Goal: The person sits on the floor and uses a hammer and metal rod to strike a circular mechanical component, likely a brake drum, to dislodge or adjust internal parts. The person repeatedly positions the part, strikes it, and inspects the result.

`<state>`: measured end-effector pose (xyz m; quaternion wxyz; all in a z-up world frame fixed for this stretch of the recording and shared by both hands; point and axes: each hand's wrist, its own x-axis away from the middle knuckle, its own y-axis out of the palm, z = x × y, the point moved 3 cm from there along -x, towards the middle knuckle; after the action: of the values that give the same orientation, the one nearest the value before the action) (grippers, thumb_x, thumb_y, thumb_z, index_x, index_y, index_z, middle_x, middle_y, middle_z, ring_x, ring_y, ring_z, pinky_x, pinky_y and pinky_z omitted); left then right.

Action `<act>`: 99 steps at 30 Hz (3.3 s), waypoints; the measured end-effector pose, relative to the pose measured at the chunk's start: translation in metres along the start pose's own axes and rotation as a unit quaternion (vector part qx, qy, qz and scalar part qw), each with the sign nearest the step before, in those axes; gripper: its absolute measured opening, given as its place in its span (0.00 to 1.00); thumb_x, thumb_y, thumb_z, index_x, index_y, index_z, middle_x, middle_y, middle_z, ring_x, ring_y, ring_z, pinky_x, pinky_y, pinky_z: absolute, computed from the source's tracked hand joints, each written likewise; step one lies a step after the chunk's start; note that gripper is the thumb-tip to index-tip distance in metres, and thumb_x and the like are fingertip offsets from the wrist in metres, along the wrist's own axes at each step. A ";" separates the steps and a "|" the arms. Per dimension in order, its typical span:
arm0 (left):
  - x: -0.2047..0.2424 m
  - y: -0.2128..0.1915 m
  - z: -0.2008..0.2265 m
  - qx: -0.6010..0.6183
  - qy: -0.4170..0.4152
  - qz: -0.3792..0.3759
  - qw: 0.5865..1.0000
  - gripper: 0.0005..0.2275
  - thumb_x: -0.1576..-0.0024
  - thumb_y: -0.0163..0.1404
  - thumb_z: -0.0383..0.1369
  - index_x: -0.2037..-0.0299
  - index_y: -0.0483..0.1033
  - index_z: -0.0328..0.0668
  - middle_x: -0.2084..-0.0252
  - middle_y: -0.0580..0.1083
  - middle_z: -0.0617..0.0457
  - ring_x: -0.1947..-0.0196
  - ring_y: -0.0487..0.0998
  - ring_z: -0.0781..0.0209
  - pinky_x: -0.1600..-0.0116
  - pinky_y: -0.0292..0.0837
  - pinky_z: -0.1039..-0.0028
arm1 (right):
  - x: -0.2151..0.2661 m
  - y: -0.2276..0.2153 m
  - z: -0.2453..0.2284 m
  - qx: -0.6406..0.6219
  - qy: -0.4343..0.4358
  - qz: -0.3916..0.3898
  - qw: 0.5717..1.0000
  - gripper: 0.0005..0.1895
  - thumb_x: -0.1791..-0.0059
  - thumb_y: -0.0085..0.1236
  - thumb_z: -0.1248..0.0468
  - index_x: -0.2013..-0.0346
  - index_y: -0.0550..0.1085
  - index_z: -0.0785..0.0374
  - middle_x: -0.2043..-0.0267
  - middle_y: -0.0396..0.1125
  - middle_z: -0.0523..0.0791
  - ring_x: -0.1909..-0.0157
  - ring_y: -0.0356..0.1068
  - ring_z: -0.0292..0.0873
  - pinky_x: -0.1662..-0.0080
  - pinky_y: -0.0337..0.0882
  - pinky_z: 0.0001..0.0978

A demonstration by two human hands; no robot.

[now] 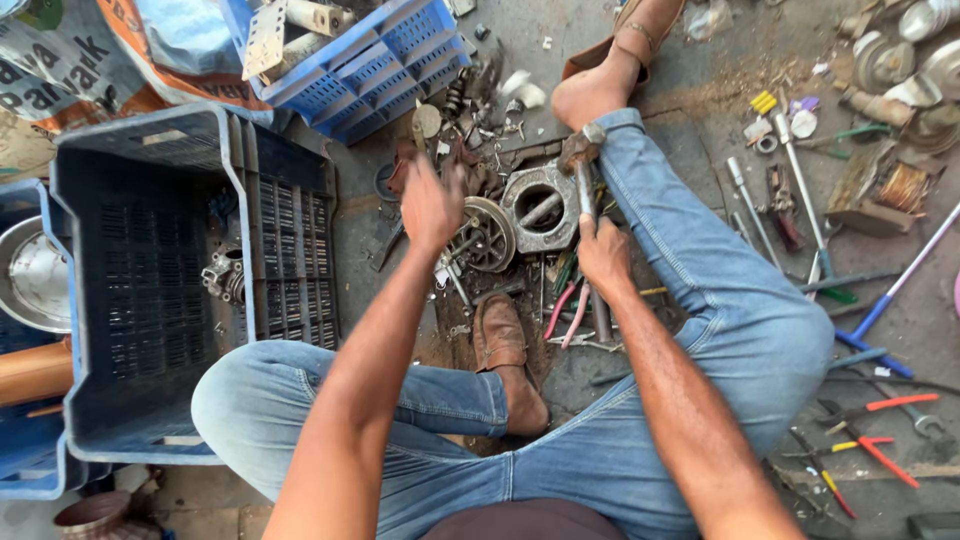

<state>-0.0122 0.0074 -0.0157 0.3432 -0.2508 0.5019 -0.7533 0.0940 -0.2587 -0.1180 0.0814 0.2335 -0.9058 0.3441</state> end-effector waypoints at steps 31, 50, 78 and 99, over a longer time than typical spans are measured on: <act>0.125 -0.150 0.010 0.209 0.087 -0.038 0.973 0.38 0.67 0.71 0.55 0.52 0.80 0.31 0.59 0.82 0.45 0.59 0.85 0.55 0.53 0.79 0.66 | 0.068 -0.026 -0.072 0.154 -0.189 -0.059 0.968 0.29 0.50 0.57 0.41 0.54 0.75 0.64 0.54 0.73 0.53 0.52 0.75 0.59 0.52 0.73 0.53; 0.159 -0.080 -0.006 0.459 0.041 -0.196 0.865 0.24 0.60 0.72 0.31 0.54 0.81 0.29 0.56 0.83 0.51 0.57 0.82 0.67 0.48 0.80 0.72 | 0.110 -0.027 -0.126 -0.569 0.003 -0.425 0.704 0.39 0.48 0.57 0.46 0.32 0.60 0.70 0.44 0.69 0.48 0.45 0.72 0.43 0.44 0.73 0.36; 0.160 -0.070 -0.009 0.334 0.154 -0.106 0.924 0.18 0.52 0.63 0.28 0.52 0.78 0.33 0.55 0.81 0.44 0.57 0.84 0.54 0.52 0.79 0.66 | 0.115 -0.053 -0.130 -0.624 0.002 -0.410 0.665 0.35 0.47 0.54 0.58 0.29 0.56 0.68 0.38 0.65 0.52 0.37 0.67 0.46 0.38 0.71 0.42; 0.183 -0.022 -0.021 0.526 0.094 -0.337 0.775 0.33 0.56 0.68 0.35 0.39 0.70 0.36 0.43 0.76 0.44 0.45 0.79 0.51 0.40 0.79 0.63 | 0.140 -0.063 -0.124 -0.425 -0.236 -0.292 0.823 0.32 0.46 0.53 0.56 0.32 0.58 0.69 0.41 0.67 0.53 0.38 0.68 0.46 0.38 0.70 0.39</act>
<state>-0.1508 -0.1152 0.0032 0.0966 -0.1125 -0.0592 -0.9872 -0.0001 -0.2686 0.0551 0.0534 0.5038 -0.8431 -0.1807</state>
